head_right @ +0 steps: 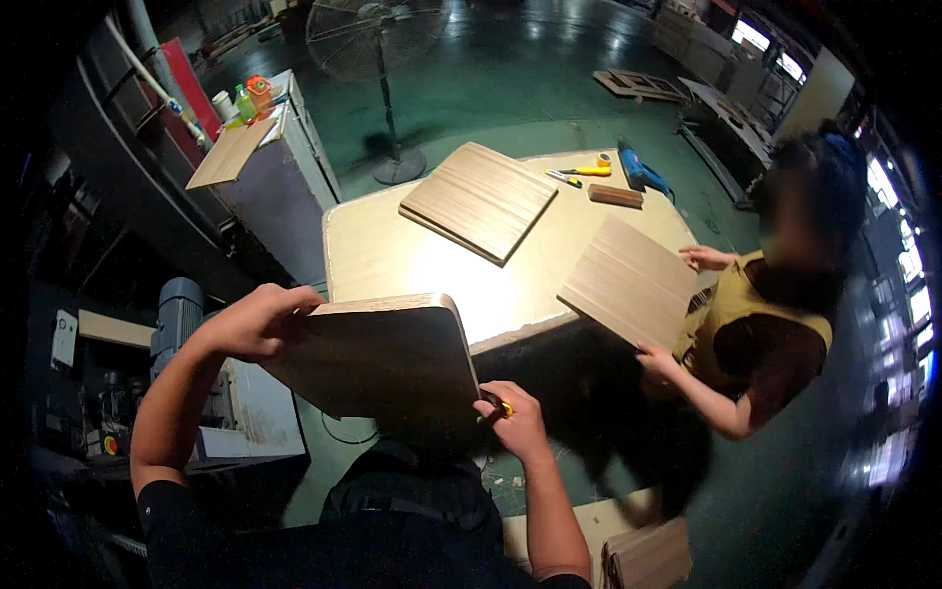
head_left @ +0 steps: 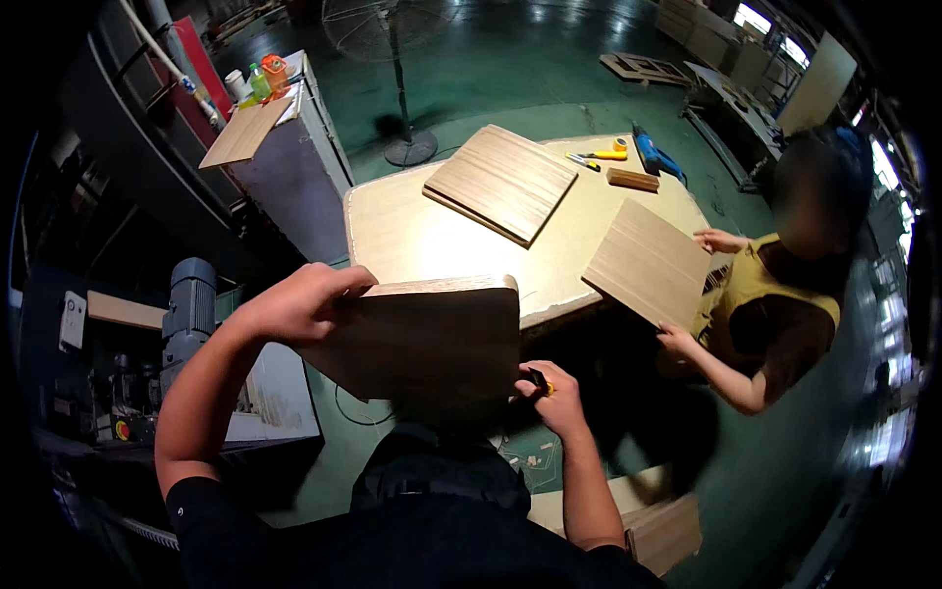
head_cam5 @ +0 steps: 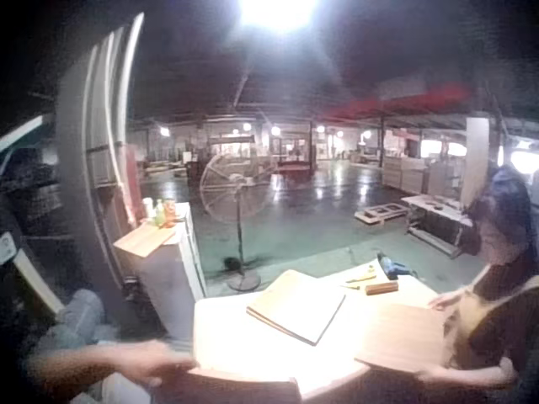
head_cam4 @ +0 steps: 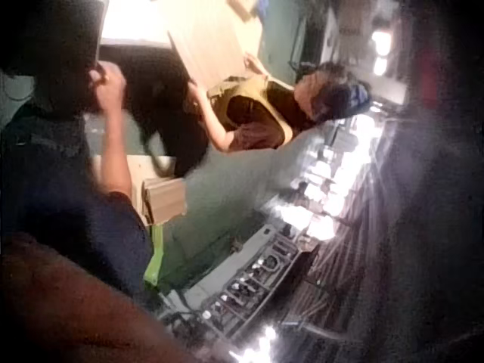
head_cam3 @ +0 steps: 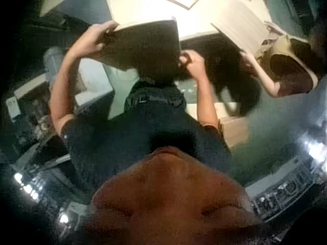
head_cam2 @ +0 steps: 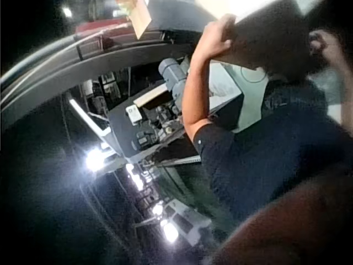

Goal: The person scrapes the edges of wood panels using a hand tool, periodically picking up new panels from a stack and placing finished ones onto a separate pile.

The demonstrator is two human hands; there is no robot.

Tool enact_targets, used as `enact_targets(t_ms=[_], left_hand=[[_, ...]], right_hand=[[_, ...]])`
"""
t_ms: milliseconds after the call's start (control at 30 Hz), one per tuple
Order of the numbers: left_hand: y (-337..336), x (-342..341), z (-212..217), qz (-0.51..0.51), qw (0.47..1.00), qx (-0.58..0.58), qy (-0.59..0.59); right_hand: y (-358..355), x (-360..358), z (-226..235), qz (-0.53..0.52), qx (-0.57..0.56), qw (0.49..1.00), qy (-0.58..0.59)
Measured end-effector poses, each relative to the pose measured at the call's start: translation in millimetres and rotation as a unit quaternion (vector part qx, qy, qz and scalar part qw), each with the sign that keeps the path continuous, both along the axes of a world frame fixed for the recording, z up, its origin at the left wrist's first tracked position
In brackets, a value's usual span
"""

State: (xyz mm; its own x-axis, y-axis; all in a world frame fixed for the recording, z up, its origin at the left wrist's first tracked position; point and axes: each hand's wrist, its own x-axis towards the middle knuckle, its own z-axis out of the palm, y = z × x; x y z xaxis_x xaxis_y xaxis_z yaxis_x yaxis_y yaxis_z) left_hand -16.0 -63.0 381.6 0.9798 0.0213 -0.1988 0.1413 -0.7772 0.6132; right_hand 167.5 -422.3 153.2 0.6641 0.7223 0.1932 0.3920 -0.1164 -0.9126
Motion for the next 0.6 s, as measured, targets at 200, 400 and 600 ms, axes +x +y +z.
enact_targets(t_ms=[200,400,600], left_hand=[[65,40,-39,-0.016,1.0,-0.025,0.004],[164,113,-131,-0.019,0.993,-0.077,0.091],[240,193,-221,-0.07,0.971,-0.123,0.191]], right_hand=[[53,25,-76,0.012,-0.076,0.977,0.198],[98,11,-122,-0.083,-0.082,0.97,0.211],[142,9,-128,-0.153,-0.175,0.945,0.229]])
